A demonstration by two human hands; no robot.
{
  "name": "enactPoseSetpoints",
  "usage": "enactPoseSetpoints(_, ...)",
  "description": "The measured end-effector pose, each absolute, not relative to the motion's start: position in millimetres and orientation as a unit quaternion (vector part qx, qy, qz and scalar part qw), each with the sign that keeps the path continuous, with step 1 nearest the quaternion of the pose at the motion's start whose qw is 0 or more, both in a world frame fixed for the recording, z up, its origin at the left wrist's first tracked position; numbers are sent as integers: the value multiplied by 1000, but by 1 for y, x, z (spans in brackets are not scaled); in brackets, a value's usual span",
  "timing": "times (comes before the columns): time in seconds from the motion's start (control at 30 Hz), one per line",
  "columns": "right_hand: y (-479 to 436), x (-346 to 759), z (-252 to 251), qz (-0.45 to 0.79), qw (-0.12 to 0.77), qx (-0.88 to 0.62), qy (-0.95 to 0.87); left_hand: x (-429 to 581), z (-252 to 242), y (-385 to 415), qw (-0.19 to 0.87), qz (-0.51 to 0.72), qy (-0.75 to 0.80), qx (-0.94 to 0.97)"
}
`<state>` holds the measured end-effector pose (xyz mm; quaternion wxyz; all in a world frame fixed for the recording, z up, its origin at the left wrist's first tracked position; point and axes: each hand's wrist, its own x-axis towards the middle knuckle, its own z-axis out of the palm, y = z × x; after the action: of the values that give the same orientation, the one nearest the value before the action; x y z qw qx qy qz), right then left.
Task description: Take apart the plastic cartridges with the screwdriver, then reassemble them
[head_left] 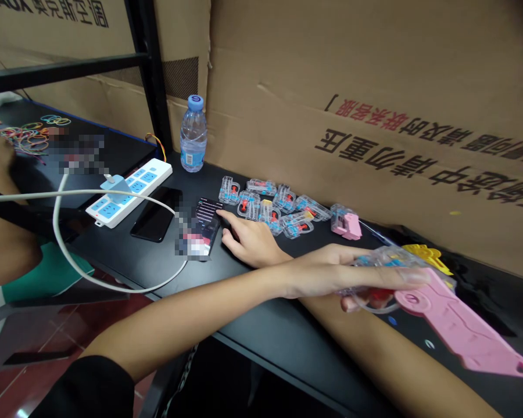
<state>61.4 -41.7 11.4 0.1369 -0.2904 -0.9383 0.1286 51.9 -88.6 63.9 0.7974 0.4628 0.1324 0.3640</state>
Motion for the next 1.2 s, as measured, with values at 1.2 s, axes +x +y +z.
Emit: enactPoseSetpoints(1.2,-39,61,9,135,133,-301,-935,53,66,-88,805,353,132,458)
